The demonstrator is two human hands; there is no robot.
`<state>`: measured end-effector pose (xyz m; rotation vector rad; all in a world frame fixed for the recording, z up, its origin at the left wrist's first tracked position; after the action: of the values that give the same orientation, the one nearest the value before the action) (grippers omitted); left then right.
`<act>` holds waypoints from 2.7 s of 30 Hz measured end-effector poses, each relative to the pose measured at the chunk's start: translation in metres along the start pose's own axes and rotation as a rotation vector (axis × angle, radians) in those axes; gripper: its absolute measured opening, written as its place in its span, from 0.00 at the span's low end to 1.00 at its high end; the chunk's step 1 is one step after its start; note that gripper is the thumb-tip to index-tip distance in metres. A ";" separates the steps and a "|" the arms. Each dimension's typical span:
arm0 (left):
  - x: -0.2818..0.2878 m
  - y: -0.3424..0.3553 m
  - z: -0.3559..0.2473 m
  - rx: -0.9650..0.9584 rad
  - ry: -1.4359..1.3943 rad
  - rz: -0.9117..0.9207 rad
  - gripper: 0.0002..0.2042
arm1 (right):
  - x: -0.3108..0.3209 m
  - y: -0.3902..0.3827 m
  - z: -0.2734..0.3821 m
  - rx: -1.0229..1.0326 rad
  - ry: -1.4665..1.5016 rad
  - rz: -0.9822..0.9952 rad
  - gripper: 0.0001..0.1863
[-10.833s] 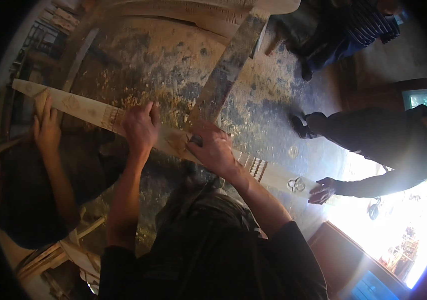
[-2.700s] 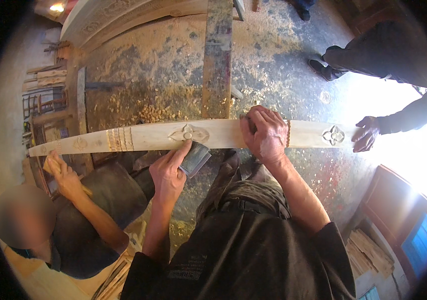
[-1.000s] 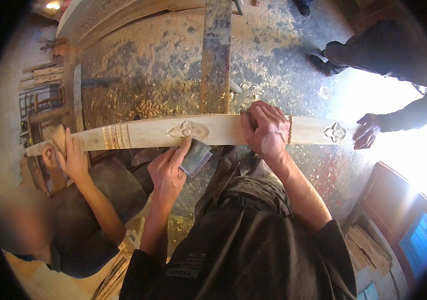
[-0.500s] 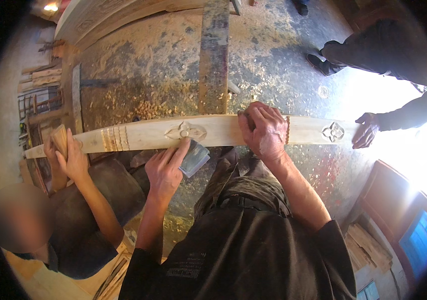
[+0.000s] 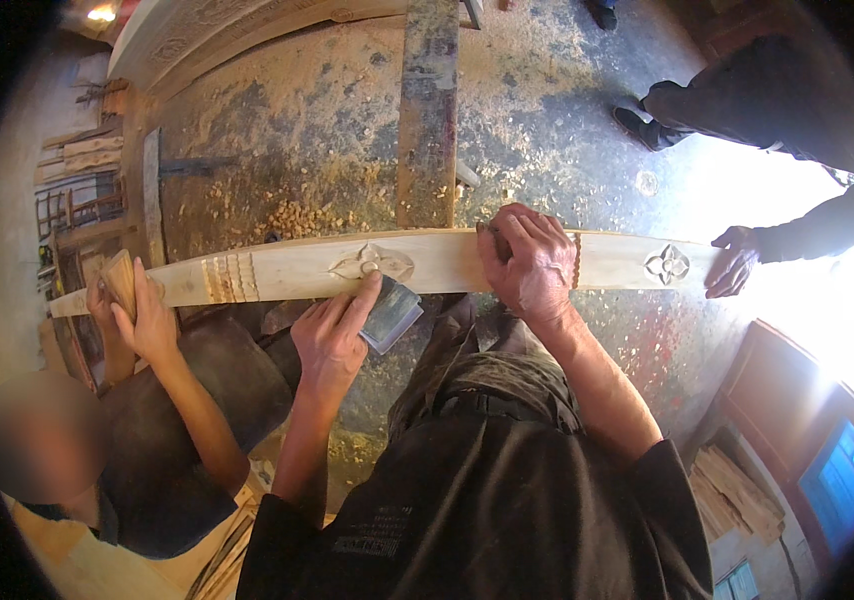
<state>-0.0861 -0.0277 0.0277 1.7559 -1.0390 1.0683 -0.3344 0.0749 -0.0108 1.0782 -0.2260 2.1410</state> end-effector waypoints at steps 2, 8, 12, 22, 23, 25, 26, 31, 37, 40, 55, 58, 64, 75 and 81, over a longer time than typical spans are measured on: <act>-0.002 -0.002 0.000 0.007 0.013 0.028 0.42 | 0.001 0.001 -0.002 0.007 0.014 -0.014 0.06; 0.005 0.000 -0.002 0.008 -0.003 -0.010 0.42 | 0.000 0.002 0.000 -0.012 -0.011 0.054 0.06; 0.004 -0.005 -0.004 0.004 0.044 -0.008 0.41 | 0.002 0.002 0.000 0.031 0.012 -0.003 0.06; 0.003 -0.008 -0.007 -0.029 0.144 0.014 0.41 | 0.002 0.002 -0.001 0.004 -0.013 0.007 0.06; 0.003 -0.009 -0.006 -0.021 0.144 0.005 0.41 | 0.002 0.003 0.000 0.012 0.001 0.001 0.06; 0.002 -0.014 -0.008 -0.001 0.139 -0.014 0.41 | 0.001 0.000 0.000 0.027 0.026 -0.006 0.06; 0.001 -0.012 -0.009 0.016 0.145 -0.015 0.41 | 0.001 0.000 0.000 0.026 0.021 -0.009 0.06; -0.005 -0.011 -0.011 0.064 0.152 0.003 0.43 | 0.001 0.002 -0.001 0.000 -0.011 0.019 0.06; -0.001 -0.014 -0.012 0.094 0.104 -0.047 0.42 | 0.001 0.000 0.001 0.015 0.004 -0.005 0.06; 0.003 -0.002 -0.013 0.126 0.074 -0.053 0.41 | 0.000 0.004 0.001 -0.029 -0.021 0.053 0.06; 0.004 -0.005 -0.003 0.053 0.003 -0.043 0.43 | 0.000 0.003 0.000 -0.031 -0.040 0.062 0.06; 0.003 -0.004 -0.005 0.069 -0.030 -0.070 0.40 | 0.001 0.001 0.000 -0.003 -0.019 0.023 0.06; 0.003 0.000 -0.004 0.113 -0.032 -0.065 0.40 | 0.000 0.004 0.001 -0.022 -0.035 0.063 0.06; 0.024 -0.026 0.046 0.761 -0.766 -0.581 0.10 | 0.004 0.002 0.004 0.017 0.021 -0.019 0.08; 0.007 -0.030 0.050 0.881 -1.050 -0.630 0.05 | 0.006 0.002 0.005 0.008 0.005 -0.019 0.07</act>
<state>-0.0433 -0.0654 0.0119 3.2287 -0.4108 0.0821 -0.3346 0.0746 -0.0029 1.0752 -0.2036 2.1291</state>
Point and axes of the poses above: each hand's wrist, its own y-axis towards the middle knuckle, its own x-axis out of the back of the hand, z = x × y, the point moved 8 cm from there along y, towards the middle knuckle, and after that the axes turned 11 degrees about -x, right-handed, at the moved point
